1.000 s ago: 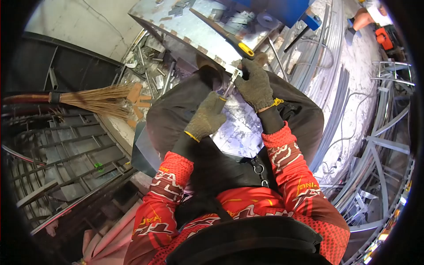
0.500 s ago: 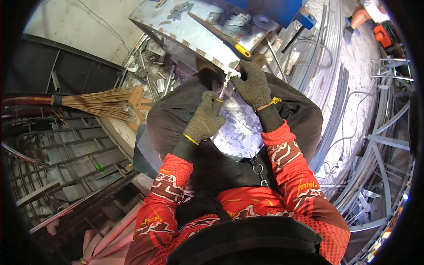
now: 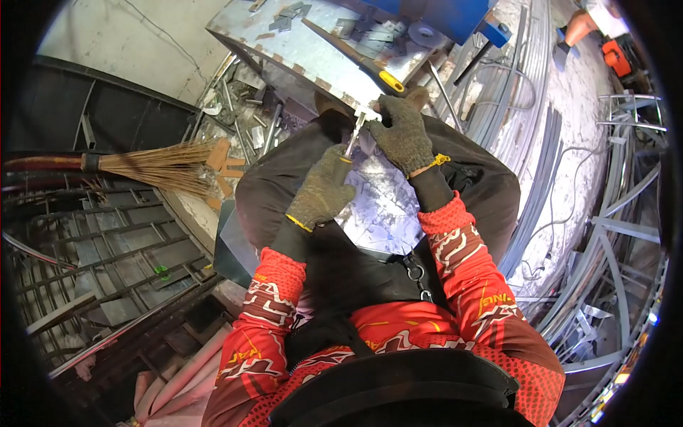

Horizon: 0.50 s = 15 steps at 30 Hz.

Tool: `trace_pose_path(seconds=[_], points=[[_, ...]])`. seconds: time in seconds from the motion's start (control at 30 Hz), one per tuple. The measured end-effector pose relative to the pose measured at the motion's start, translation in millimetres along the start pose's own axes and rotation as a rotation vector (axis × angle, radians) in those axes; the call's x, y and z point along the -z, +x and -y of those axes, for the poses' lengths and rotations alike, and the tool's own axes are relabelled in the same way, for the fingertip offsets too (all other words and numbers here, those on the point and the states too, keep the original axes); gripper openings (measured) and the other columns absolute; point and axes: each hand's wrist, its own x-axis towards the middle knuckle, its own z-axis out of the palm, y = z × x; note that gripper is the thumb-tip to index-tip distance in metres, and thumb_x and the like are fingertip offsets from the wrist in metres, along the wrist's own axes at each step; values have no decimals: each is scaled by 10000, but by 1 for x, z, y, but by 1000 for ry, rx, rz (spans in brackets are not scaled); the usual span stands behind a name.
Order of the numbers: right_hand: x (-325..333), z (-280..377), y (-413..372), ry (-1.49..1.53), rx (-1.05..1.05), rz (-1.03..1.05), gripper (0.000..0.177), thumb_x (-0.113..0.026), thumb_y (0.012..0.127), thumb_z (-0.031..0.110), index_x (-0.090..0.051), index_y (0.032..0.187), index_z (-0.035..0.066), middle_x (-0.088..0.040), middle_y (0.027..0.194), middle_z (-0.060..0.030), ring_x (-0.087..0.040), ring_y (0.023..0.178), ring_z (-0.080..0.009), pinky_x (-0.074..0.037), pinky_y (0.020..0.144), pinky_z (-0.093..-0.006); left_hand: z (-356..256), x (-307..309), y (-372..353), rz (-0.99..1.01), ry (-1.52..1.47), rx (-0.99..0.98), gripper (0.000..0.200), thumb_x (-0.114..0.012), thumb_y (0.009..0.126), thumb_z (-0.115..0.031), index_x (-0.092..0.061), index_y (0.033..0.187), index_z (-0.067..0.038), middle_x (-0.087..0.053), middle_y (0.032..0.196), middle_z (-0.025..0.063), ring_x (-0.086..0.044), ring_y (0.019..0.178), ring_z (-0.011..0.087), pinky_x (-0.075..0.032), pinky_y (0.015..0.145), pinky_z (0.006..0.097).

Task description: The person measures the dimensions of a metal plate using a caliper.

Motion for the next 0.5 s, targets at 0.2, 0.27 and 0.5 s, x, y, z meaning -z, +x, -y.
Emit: trace_pose_path(seconds=[0.2, 0.27, 0.5], points=[[-4, -2, -1, 73, -5, 0, 357, -743, 846, 177, -660, 1137, -13, -676, 1059, -216, -662, 1020, -400, -528, 899, -475, -4, 7, 3, 73, 27, -2, 628, -706, 758, -113, -536, 1355, -18, -667, 1128, 230, -659, 1067, 397, -521, 955, 435], [-2, -1, -1, 64, 4, 5, 363, -747, 846, 181, -659, 1139, -15, -675, 1058, -216, -664, 1017, -398, -530, 896, -473, -8, 9, 3, 77, 15, 30, 619, -705, 765, -116, -538, 1351, -12, -663, 1126, 241, -661, 1068, 397, -523, 952, 437], [-1, -6, 1, 51, 17, 54, 373, -755, 850, 199, -658, 1144, -9, -675, 1052, -207, -663, 1013, -390, -530, 891, -469, -1, 6, 3, 61, 72, 3, 629, -706, 772, -119, -535, 1367, -10, -666, 1147, 247, -662, 1073, 401, -524, 952, 440]])
